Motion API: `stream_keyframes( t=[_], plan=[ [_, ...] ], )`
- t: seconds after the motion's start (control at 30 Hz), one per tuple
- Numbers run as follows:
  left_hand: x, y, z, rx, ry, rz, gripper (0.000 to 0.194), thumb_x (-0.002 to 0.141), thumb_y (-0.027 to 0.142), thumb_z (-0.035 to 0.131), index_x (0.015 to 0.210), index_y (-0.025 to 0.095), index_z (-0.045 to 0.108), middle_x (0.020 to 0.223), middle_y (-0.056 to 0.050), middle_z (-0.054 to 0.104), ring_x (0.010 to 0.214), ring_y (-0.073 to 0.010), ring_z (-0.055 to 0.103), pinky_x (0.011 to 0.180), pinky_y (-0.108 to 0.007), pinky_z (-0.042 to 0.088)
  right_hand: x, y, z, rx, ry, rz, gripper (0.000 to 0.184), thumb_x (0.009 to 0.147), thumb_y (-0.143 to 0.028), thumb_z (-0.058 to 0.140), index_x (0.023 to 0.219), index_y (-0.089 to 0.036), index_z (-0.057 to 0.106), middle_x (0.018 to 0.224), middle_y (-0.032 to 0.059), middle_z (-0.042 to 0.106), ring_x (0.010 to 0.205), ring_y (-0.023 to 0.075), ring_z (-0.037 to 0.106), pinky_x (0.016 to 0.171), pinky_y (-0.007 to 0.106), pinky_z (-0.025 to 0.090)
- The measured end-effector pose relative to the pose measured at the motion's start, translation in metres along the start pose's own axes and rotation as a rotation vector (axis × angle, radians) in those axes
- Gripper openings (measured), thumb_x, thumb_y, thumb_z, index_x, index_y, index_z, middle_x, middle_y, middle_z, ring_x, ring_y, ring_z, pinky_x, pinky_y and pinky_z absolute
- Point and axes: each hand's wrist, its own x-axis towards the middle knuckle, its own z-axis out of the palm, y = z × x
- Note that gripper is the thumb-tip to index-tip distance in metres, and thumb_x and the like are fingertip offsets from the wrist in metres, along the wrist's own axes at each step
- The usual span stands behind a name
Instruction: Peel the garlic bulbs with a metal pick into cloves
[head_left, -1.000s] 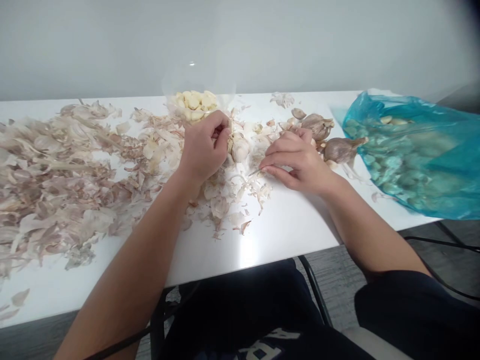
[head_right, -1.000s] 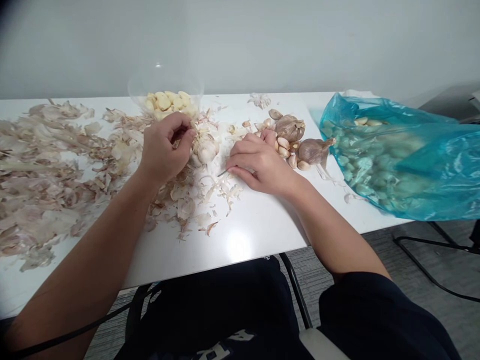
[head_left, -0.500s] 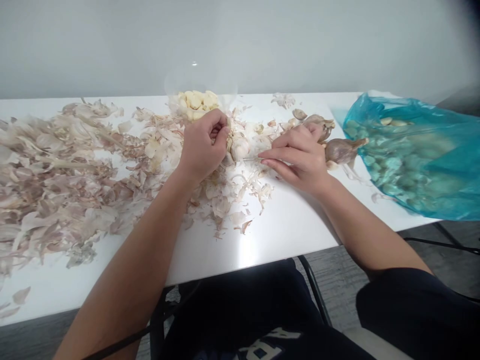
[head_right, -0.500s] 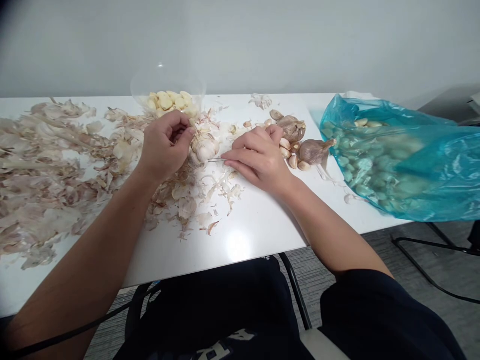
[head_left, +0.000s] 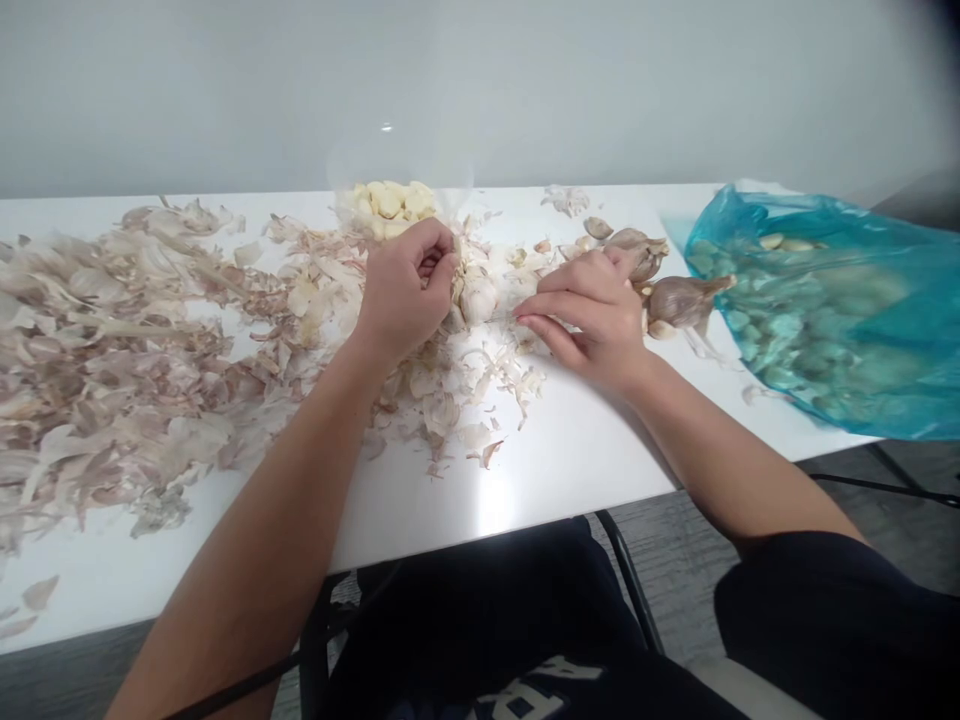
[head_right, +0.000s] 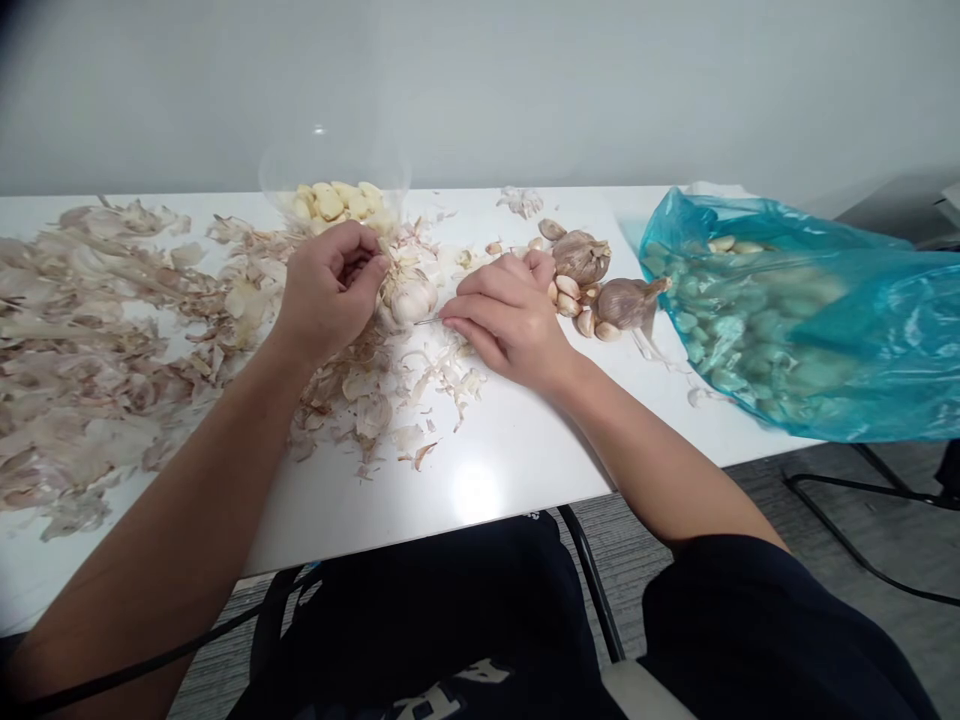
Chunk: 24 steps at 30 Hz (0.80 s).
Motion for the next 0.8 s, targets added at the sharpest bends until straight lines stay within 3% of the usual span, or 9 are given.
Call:
stream_keyframes(
  t=[0.13, 0.3, 0.47, 0.63, 0.8],
  plan=[
    [0.0, 0.001, 0.0, -0.008, 0.007, -0.016, 0.017, 0.078, 0.008, 0.057, 0.071, 0.021, 0.048, 0.061, 0.003, 0.048, 0.055, -0.0103, 0.043, 0.055, -0.027, 0.036, -0.002, 0.001, -0.003, 0.041, -0.117, -0.016, 0.027, 0.097, -0.037, 0.049, 0.088, -0.024, 0.071, 0.082, -0.0003, 0.063, 0.081, 0.014, 0.053, 0.085, 0.038, 0.028],
    [0.001, 0.0, -0.001, -0.014, 0.018, -0.05, 0.018, 0.078, 0.007, 0.058, 0.07, 0.02, 0.048, 0.06, 0.004, 0.045, 0.053, -0.0092, 0.038, 0.054, -0.026, 0.033, -0.004, 0.005, -0.008, 0.076, -0.171, -0.046, 0.023, 0.096, -0.035, 0.053, 0.086, -0.023, 0.07, 0.082, -0.0008, 0.065, 0.079, 0.0134, 0.052, 0.083, 0.038, 0.027],
    [0.002, -0.002, -0.001, -0.065, 0.013, -0.066, 0.018, 0.078, 0.008, 0.058, 0.07, 0.02, 0.048, 0.06, 0.004, 0.046, 0.053, -0.0085, 0.038, 0.052, -0.025, 0.032, -0.006, 0.01, -0.009, -0.045, -0.115, 0.004, 0.026, 0.096, -0.041, 0.051, 0.09, -0.027, 0.071, 0.081, -0.0005, 0.061, 0.08, 0.0148, 0.052, 0.085, 0.04, 0.028],
    [0.002, -0.002, -0.002, -0.086, 0.011, -0.084, 0.018, 0.078, 0.006, 0.058, 0.07, 0.02, 0.048, 0.061, 0.004, 0.045, 0.053, -0.0079, 0.037, 0.051, -0.024, 0.03, -0.007, 0.013, -0.003, -0.077, 0.007, -0.054, 0.016, 0.094, -0.039, 0.056, 0.095, -0.031, 0.07, 0.08, -0.002, 0.06, 0.078, 0.0135, 0.051, 0.081, 0.038, 0.028],
    [0.002, 0.0, -0.003, -0.108, 0.016, -0.108, 0.02, 0.077, 0.005, 0.058, 0.069, 0.019, 0.048, 0.058, 0.005, 0.041, 0.051, -0.0072, 0.032, 0.049, -0.024, 0.026, -0.009, 0.014, 0.006, -0.118, -0.016, -0.058, 0.018, 0.095, -0.039, 0.054, 0.096, -0.031, 0.07, 0.079, -0.0017, 0.058, 0.079, 0.0133, 0.049, 0.082, 0.037, 0.027]
  ],
)
